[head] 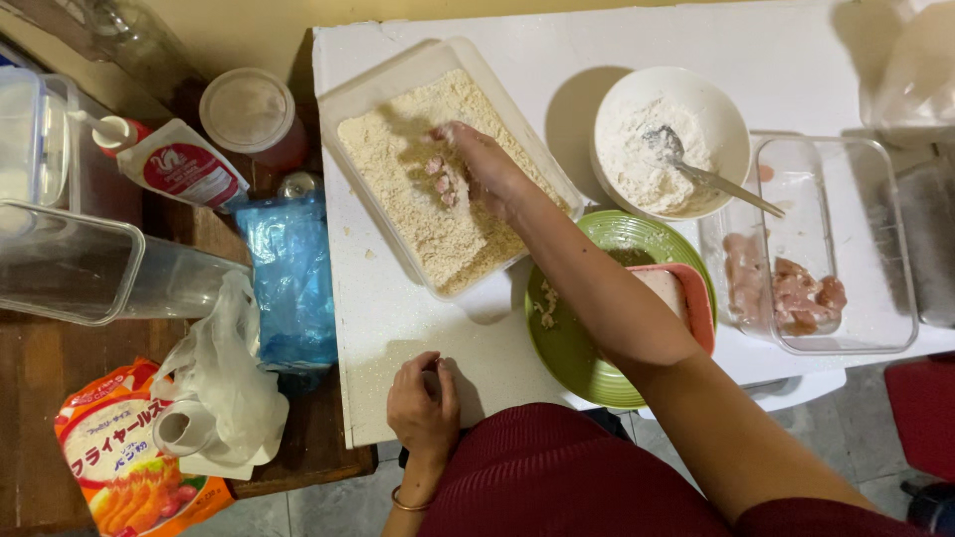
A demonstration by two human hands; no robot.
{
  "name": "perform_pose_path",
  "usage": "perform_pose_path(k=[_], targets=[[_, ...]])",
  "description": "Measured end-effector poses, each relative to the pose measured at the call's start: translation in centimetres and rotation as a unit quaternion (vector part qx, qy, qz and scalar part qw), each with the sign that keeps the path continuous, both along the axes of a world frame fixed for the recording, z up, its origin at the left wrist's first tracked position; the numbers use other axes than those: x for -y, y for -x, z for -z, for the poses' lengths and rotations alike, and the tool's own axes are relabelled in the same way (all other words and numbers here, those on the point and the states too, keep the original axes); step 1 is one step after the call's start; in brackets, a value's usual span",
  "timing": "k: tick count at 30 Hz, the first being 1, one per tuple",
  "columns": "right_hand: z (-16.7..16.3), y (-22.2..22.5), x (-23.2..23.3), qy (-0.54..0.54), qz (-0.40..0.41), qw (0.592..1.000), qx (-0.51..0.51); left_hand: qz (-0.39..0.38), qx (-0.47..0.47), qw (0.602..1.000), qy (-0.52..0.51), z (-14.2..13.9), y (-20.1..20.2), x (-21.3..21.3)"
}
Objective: The person coats raw chicken pieces by first dredging them in flour, then dipping them in a liquid, and finally pressing them into breadcrumbs. The breaded pieces are placed into a metal tray. The process is repeated for multiple pieces.
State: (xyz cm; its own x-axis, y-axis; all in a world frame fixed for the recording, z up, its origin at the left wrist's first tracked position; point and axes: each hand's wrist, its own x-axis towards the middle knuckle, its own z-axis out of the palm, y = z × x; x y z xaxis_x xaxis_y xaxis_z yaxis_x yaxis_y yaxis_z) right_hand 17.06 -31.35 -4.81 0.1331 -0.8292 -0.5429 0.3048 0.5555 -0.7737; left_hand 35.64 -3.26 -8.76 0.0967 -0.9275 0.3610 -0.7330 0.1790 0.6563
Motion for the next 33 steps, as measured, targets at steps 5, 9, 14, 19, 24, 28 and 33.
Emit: perform_pose_path(k=[5, 9, 14, 19, 24, 28, 33], targets=[[0.6, -0.3, 0.4, 0.02, 0.049, 0.997, -0.06, -0.01, -0.004, 1.0, -0.011, -0.4, 0.2, -0.2], [0.5, 0.1, 0.4, 0.02, 0.099, 0.994, -0.043, -0.012, 0.005, 1.0, -0.011, -0.7, 0.3, -0.1], [-3.1, 1.1, -1.2, 0.022, 0.043, 0.983, 0.176, 0.003, 0.004, 1.0, 0.0, -0.9, 0.4, -0.1], [-3.8, -0.9, -2.6, -0.057, 0.037, 0.987, 0.142, -0.006, -0.003, 1.0, -0.011, -1.0, 0.6, -0.2], [-0.5, -0.8, -1.8, 0.123, -0.098, 0.975, 0.154, 0.007, -0.028, 1.0, -0.003, -0.1, 0.9, -0.5], [-0.7, -0.5, -2.2, 0.155, -0.05, 0.986, 0.032, -0.037, -0.014, 0.998, -0.039, 2.8, 0.9, -1.2], [-2.9, 3.3, -3.8, 0.106, -0.038, 0.974, 0.195, -0.026, -0.107, 0.991, -0.081, 7.2, 0.9, -0.5]])
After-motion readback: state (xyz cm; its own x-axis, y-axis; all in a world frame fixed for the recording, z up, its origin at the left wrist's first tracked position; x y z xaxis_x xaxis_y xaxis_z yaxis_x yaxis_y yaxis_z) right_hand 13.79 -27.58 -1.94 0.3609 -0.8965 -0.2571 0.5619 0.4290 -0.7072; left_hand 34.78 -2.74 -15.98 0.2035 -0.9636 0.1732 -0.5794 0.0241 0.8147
